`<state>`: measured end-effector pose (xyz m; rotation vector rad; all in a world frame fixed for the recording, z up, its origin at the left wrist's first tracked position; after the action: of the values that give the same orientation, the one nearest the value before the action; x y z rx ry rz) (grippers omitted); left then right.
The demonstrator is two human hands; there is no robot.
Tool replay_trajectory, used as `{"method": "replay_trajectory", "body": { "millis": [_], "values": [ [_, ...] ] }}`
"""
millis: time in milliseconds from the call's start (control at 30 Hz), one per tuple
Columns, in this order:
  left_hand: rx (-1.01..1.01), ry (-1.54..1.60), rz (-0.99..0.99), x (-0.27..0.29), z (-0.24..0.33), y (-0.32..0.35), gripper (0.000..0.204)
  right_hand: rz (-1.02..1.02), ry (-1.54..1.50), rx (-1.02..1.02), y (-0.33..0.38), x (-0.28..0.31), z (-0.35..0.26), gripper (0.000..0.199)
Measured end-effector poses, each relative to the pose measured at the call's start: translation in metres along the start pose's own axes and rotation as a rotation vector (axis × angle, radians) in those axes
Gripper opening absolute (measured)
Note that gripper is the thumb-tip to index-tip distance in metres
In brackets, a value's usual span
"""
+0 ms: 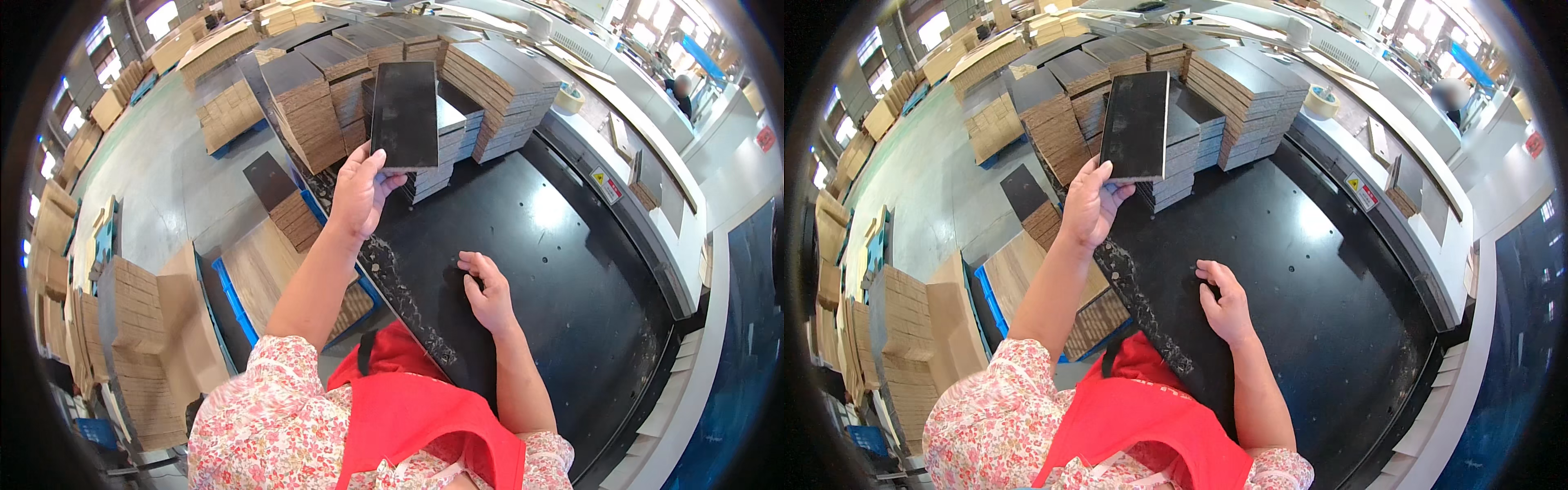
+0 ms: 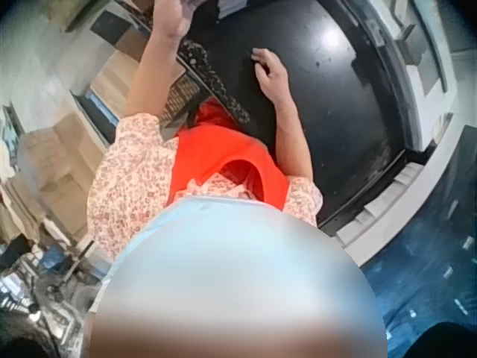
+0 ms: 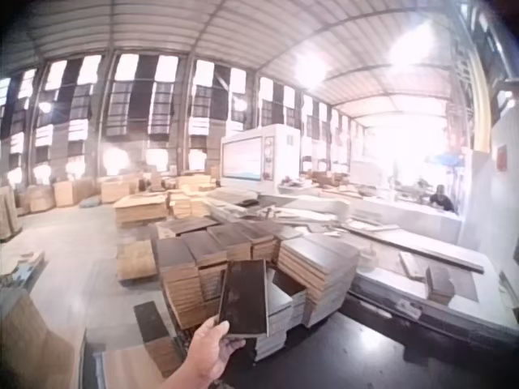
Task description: The person takes wooden boards from a stack, inspects them by turning them over and checking all sides, and then places them into a new stack.
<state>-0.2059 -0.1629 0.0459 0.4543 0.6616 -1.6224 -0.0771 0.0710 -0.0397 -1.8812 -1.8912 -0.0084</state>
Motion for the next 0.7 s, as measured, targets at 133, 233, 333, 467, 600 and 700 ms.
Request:
{"method": "replay_trajectory", "body": {
  "millis": [133,233,333,467,600,700],
  "values": [
    [0.028,-0.072,-0.134,-0.010,0.003,0.025,0.035,0.006,-0.011,-0.014,0.000,0.000,0.001,0.037],
    [0.093,-0.146,-0.147,-0.021,0.001,0.044,0.040,0.132,-0.020,-0.054,0.008,0.004,0.002,0.046],
    [0.136,-0.342,-0.141,-0.023,-0.013,0.056,0.039,0.485,0.351,0.015,0.028,0.019,-0.019,0.065],
    [0.289,-0.435,-0.370,-0.032,-0.061,0.067,0.039,0.577,0.943,0.423,0.061,0.046,-0.033,0.059],
    [0.383,-0.485,-0.505,-0.045,-0.107,0.085,0.038,0.373,1.110,0.257,0.086,0.045,-0.045,0.036],
    [0.404,-0.450,-0.568,-0.046,-0.127,0.098,0.035,0.400,1.051,0.231,0.100,0.046,-0.046,0.022]
  ]
}}
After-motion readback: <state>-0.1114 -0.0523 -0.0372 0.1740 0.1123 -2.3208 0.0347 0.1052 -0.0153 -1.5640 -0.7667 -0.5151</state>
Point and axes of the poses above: each hand's wrist, its own y-axis away from the middle knuckle, its own x-axis out of the back of the hand, z = x × y, the point moved 3 cm from there along -y, towards the middle knuckle, and after that the axes turned 1 degree about z, right-handed, at the moved point
